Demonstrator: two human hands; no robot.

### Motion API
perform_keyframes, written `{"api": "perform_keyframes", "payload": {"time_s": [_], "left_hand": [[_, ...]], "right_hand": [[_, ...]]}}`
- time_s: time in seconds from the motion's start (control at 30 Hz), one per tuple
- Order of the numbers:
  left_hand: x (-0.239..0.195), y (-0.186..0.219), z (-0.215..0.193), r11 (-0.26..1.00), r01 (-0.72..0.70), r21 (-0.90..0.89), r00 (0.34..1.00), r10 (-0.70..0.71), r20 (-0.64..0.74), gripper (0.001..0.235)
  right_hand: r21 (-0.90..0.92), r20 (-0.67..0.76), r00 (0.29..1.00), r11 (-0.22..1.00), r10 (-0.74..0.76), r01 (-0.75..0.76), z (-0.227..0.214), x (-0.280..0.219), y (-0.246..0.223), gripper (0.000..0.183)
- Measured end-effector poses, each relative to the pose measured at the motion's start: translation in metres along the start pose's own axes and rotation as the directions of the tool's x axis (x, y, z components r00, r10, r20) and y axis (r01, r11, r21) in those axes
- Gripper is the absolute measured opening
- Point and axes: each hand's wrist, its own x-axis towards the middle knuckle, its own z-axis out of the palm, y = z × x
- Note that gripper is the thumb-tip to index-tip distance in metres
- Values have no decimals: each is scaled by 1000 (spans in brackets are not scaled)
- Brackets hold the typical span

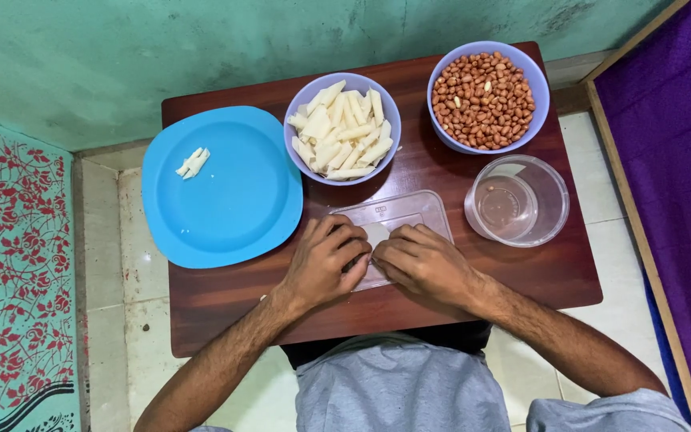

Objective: The person wraps a small white sheet around a piece of white vegetable and a peanut, then places the wrapped item on a blue plate. They repeat this process with additional pieces from bowls on the table.

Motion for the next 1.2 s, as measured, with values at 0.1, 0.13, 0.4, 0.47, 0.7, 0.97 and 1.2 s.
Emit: {"api": "perform_keyframes", "payload": {"time_s": [0.1, 0.13, 0.4, 0.47, 0.7, 0.97, 1.2], "left_hand": [[1, 2, -1, 999, -25, -29, 999, 24, -20, 5], [0, 1, 0, 999, -25, -29, 1000, 25, -19, 5], [0, 2, 2, 998, -1, -61, 1000, 1, -14, 6], [1, 3, 2, 998, -6, -62, 1000, 4, -23, 5], [-4, 1, 8, 998, -13, -62, 999, 10, -49, 6], [-1, 1, 6, 998, 4, -67, 999, -7, -40, 6], [0, 0, 6, 997, 19, -71, 999, -21, -26, 7]], "right_hand": [[49, 22, 999, 998, 34, -35, -9, 6, -3, 6], [49, 21, 999, 998, 35, -36, -10, 4, -1, 6], [31, 111, 991, 996, 75, -79, -11, 1, 8, 10], [43, 104, 992, 996, 68, -72, -9, 0, 9, 9], [49, 83, 996, 999, 15, -19, -3, -4, 14, 11], [73, 132, 988, 995, -81, 71, -9, 8, 22, 17], [59, 177, 978, 994, -105, 96, -1, 4, 31, 22]]}}
